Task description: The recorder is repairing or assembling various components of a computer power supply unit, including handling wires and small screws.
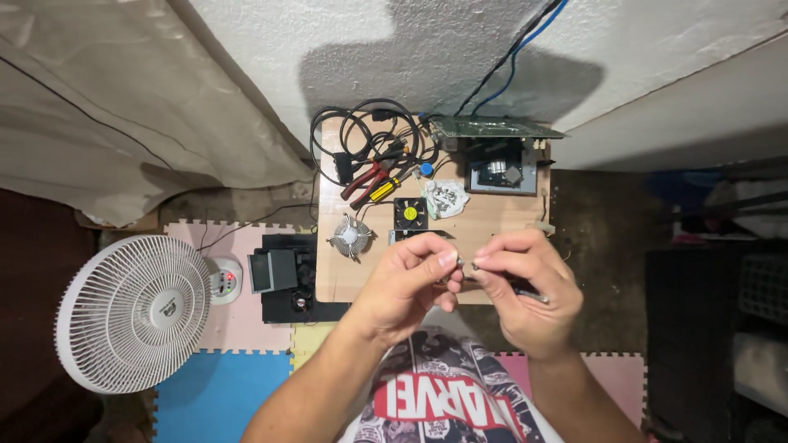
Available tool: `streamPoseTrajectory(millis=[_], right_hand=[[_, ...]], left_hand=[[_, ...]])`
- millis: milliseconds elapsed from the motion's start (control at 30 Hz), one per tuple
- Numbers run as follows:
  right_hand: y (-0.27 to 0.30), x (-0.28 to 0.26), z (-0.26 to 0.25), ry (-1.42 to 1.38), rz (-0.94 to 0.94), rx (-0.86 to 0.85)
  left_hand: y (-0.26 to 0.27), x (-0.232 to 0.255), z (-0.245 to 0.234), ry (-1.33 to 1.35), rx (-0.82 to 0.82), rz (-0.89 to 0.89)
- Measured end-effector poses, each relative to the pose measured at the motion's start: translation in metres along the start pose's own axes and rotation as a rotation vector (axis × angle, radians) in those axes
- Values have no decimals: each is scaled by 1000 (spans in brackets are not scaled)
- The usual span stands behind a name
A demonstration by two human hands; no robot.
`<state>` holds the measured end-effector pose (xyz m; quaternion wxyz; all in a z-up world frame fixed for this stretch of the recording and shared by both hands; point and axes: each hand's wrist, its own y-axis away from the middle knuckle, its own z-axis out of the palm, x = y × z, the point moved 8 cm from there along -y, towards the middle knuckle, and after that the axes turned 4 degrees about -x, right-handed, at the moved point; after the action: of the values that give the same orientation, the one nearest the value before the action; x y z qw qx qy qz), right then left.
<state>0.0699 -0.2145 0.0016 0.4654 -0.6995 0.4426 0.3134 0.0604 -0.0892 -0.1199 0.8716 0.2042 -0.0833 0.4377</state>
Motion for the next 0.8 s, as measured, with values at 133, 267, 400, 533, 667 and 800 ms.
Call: streamPoseTrajectory(millis=[133,267,400,533,667,800], right_hand=[[-2,-1,-1,-50,33,-7],[-1,3,1,-99,60,-26],[-1,2,1,-100,66,-25],[-3,0,1,-68,44,-40],[-4,-4,2,-12,6,-62],[-3,-6,5,13,-13,-62]], left_hand=[[4,3,13,-10,-15,17],[7,6,20,-48,-38,81],[10,11,24,-99,1,109],[13,17,23,-235,40,145],[19,26,28,-442,79,225],[25,30,31,-457,134,262]])
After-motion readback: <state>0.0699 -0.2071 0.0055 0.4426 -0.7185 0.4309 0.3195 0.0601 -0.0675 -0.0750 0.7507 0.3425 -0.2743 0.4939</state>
